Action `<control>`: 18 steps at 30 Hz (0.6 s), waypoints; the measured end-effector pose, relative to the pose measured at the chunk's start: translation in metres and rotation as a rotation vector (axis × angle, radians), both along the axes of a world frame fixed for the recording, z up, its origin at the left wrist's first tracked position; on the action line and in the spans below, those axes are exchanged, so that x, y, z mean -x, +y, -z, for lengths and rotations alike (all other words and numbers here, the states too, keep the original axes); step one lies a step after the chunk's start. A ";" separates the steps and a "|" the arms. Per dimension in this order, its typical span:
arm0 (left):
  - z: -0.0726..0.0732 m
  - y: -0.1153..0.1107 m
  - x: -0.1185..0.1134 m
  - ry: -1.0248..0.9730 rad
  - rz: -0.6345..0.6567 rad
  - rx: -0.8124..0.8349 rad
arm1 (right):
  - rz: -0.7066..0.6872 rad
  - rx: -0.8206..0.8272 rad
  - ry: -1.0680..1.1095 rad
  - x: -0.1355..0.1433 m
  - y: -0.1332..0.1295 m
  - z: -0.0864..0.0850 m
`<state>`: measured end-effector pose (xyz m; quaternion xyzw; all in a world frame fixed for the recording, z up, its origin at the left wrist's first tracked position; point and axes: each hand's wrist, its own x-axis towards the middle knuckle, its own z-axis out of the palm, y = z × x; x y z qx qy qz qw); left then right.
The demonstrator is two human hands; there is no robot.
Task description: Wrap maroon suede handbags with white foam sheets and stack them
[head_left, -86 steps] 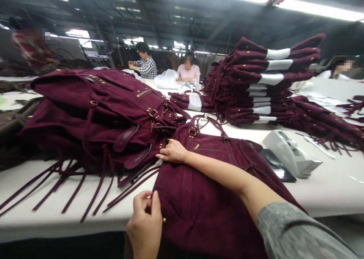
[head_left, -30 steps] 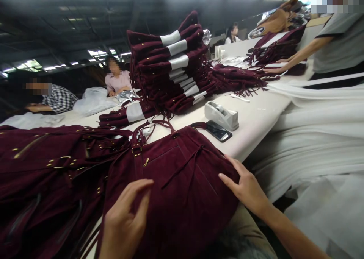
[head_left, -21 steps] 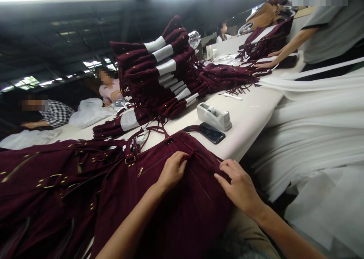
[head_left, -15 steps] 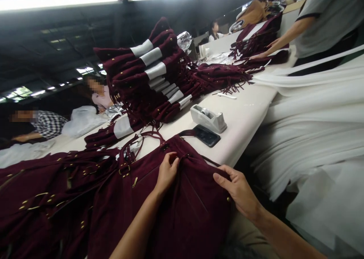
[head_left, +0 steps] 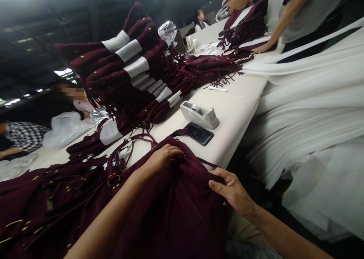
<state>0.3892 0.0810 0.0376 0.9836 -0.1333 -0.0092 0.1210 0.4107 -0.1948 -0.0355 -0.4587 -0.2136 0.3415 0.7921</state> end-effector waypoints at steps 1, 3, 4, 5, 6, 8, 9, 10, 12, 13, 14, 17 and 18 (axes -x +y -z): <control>-0.001 -0.001 -0.004 -0.009 0.012 -0.029 | 0.017 0.003 -0.069 -0.001 0.001 -0.004; -0.003 -0.003 -0.011 -0.045 0.020 -0.075 | 0.044 -0.001 -0.191 -0.005 0.006 -0.012; -0.004 -0.002 -0.013 -0.070 0.014 -0.079 | 0.054 -0.003 -0.246 -0.008 0.008 -0.015; -0.006 0.000 -0.014 -0.097 0.003 -0.075 | 0.069 -0.003 -0.299 -0.012 0.012 -0.019; -0.008 0.003 -0.015 -0.129 -0.014 -0.068 | 0.096 0.001 -0.356 -0.016 0.015 -0.023; -0.017 0.014 -0.012 -0.239 -0.074 -0.055 | 0.178 0.010 -0.499 -0.028 0.022 -0.032; -0.023 0.020 -0.008 -0.302 -0.109 -0.054 | 0.217 0.018 -0.591 -0.034 0.026 -0.037; -0.030 0.026 -0.002 -0.360 -0.142 -0.055 | 0.251 0.036 -0.692 -0.039 0.028 -0.041; -0.042 0.036 0.012 -0.410 -0.189 -0.049 | 0.310 0.112 -0.892 -0.044 0.032 -0.048; -0.046 0.039 0.019 -0.390 -0.201 -0.039 | 0.336 0.167 -0.976 -0.044 0.032 -0.049; -0.048 0.042 0.027 -0.343 -0.204 -0.026 | 0.364 0.221 -1.045 -0.041 0.032 -0.049; -0.046 0.048 0.042 -0.180 -0.191 -0.003 | 0.451 0.310 -1.168 -0.022 0.031 -0.040; -0.042 0.051 0.043 -0.146 -0.189 -0.008 | 0.483 0.313 -1.188 -0.015 0.032 -0.036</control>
